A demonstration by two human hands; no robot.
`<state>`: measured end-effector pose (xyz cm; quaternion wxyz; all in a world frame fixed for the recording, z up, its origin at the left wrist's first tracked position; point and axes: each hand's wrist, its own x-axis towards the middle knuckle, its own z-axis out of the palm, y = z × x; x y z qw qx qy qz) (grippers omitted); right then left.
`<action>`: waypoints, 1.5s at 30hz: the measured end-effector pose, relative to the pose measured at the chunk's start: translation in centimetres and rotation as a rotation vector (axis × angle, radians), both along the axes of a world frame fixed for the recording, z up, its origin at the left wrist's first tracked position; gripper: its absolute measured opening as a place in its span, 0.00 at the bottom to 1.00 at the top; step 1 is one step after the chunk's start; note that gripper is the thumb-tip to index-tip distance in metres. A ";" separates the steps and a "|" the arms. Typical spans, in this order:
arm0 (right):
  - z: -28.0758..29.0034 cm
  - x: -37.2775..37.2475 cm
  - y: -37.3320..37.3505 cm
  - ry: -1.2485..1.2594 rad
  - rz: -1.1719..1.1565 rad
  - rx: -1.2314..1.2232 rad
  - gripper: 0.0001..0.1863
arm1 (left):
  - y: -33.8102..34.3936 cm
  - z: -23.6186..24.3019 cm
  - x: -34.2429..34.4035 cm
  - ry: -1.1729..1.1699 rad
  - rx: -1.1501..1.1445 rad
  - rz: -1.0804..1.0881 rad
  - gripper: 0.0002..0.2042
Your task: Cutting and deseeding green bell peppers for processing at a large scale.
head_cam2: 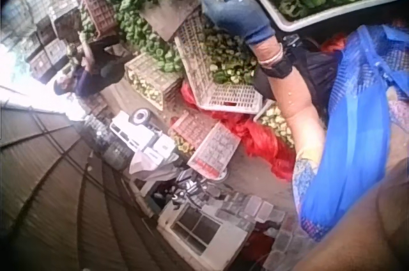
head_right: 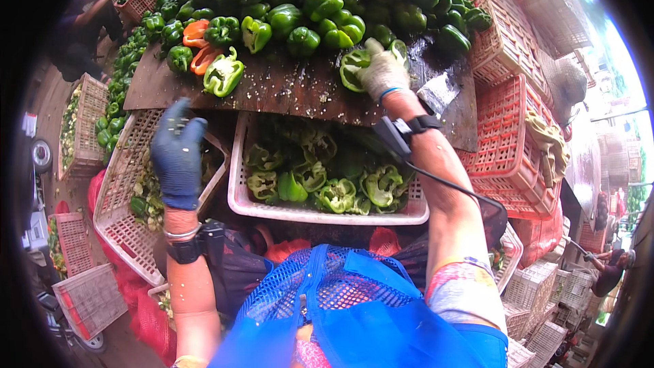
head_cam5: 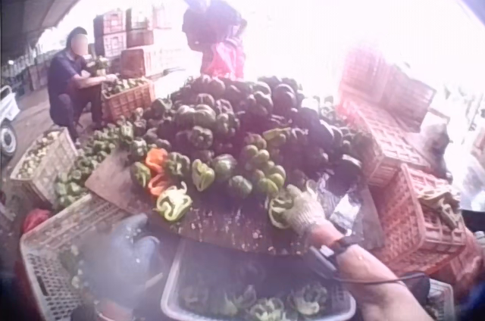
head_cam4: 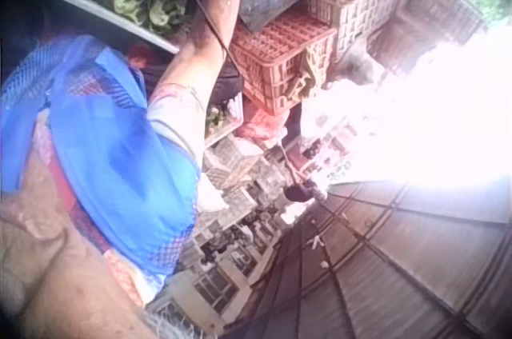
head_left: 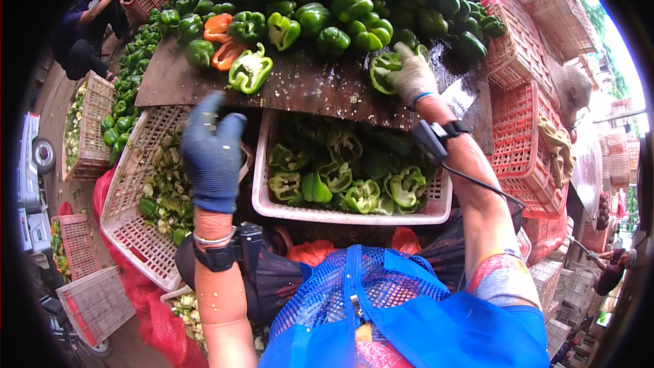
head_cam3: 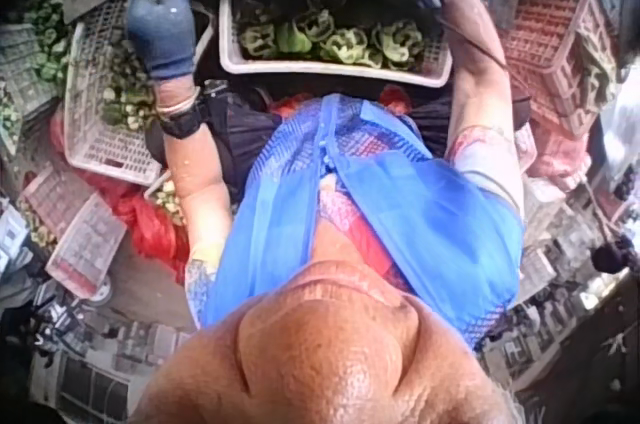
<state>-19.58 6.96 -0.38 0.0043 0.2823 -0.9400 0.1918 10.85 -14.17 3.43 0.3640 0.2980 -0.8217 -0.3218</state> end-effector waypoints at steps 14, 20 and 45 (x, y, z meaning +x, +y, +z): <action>-1.7 -4.3 3.5 0.190 -0.153 0.087 0.33 | 5.1 -2.1 -6.0 -0.139 0.141 -0.311 0.18; -0.7 -2.1 4.4 -0.029 0.003 0.011 0.24 | 5.3 -2.7 -6.8 -0.039 0.365 -0.451 0.29; 3.7 17.5 3.6 -1.148 -0.006 -0.726 0.21 | 9.9 -1.2 -4.2 -0.199 -0.240 -0.588 0.23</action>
